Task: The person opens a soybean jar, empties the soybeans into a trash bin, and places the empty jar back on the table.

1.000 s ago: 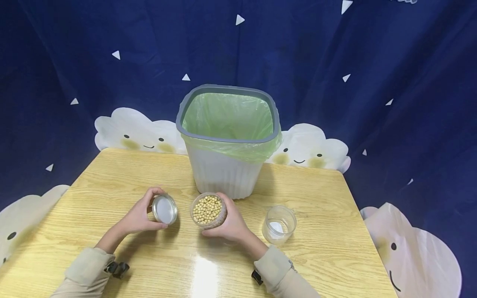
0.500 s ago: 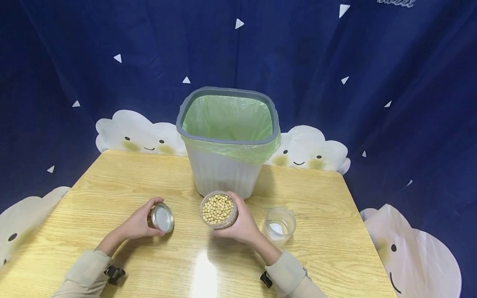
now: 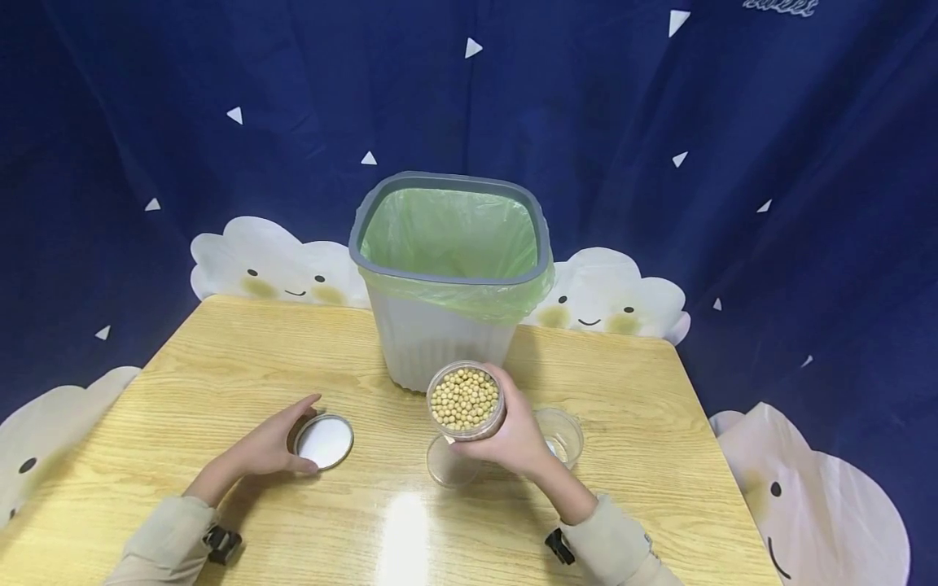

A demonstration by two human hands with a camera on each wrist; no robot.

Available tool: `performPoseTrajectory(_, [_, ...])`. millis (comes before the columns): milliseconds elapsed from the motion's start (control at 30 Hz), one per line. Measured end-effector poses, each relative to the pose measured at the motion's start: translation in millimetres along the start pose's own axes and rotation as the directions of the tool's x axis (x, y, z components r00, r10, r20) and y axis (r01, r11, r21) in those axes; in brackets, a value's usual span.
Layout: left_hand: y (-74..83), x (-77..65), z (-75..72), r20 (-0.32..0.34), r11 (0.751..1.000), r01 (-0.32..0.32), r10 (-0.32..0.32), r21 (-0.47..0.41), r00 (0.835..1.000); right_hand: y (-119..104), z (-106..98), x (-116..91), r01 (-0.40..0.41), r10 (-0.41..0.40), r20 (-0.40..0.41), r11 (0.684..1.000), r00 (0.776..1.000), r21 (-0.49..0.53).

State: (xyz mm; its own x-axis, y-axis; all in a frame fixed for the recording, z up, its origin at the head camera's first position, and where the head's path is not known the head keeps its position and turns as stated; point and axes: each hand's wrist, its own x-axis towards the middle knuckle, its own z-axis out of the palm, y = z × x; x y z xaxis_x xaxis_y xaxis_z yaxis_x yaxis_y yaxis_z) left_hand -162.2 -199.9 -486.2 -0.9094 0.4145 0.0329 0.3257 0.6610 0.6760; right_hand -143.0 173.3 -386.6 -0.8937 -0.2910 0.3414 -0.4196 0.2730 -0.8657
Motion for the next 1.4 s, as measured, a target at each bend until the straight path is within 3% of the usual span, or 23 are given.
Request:
performPoseTrajectory(167, [7.7, 1.8, -7.6, -0.017, 1.000, 0.003, -0.003, -0.022, 1.000, -9.2, -22.4, 0.2, -0.014, 0.014, -0.010, 1.000, 1.000, -0.010])
performPoseTrajectory(367, [21.4, 9.3, -20.6, -0.056, 0.997, -0.067, 0.064, -0.048, 0.996, -18.3, -42.4, 2.2, -0.001, 0.001, -0.012, 0.999, 1.000, -0.051])
performPoseTrajectory(567, [39.4, 22.3, -40.7, -0.116, 0.988, -0.143, 0.135, -0.064, 0.984, -25.3, -55.7, 3.2, 0.012, -0.013, -0.018, 0.997, 1.000, -0.075])
performPoseTrajectory(800, [61.2, 37.6, -70.1, -0.219, 0.977, -0.201, 0.181, -0.074, 0.959, -32.4, -66.3, 5.1, 0.037, -0.042, -0.041, 0.994, 0.998, -0.102])
performPoseTrajectory(1033, [84.2, 53.0, -98.7, -0.320, 0.974, -0.212, 0.177, -0.078, 0.931, -34.6, -72.3, 10.2, 0.050, -0.056, -0.061, 0.993, 0.997, -0.109])
performPoseTrajectory(1400, [127.9, 84.4, -135.1, -0.345, 0.959, -0.211, 0.137, -0.187, 0.929, -41.5, -82.4, 18.1, 0.075, -0.086, -0.099, 0.991, 0.991, -0.111])
